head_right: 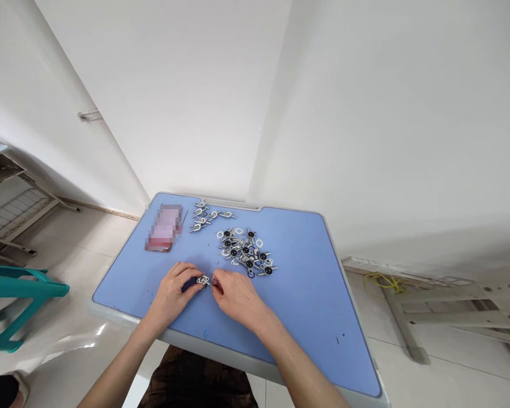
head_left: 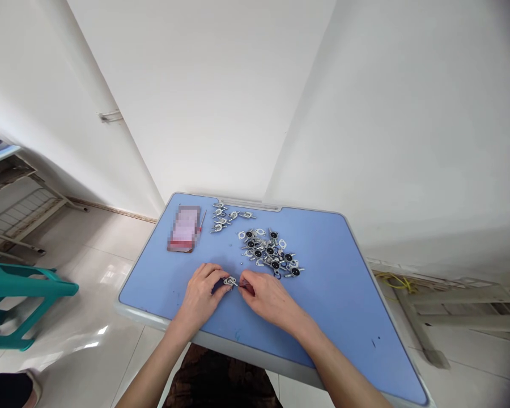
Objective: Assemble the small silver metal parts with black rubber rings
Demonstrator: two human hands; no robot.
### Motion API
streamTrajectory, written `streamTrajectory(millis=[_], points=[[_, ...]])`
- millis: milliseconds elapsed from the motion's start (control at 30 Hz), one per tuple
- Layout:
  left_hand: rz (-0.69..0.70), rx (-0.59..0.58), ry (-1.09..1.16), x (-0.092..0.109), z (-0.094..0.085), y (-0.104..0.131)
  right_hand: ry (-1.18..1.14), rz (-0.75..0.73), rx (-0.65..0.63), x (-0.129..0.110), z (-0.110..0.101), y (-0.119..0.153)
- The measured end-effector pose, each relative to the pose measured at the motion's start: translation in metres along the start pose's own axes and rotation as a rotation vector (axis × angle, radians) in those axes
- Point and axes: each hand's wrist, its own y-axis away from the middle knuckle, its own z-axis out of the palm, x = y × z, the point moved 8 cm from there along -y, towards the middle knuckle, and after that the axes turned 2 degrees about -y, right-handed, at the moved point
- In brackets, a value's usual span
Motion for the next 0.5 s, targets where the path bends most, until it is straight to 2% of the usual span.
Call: streamTrajectory(millis=[500], points=[[0.043, 0.005, -0.107, 0.0081, 0.0018, 0.0012, 0.01, 0.013, -0.016, 0.0002, 0.0067, 0.004]])
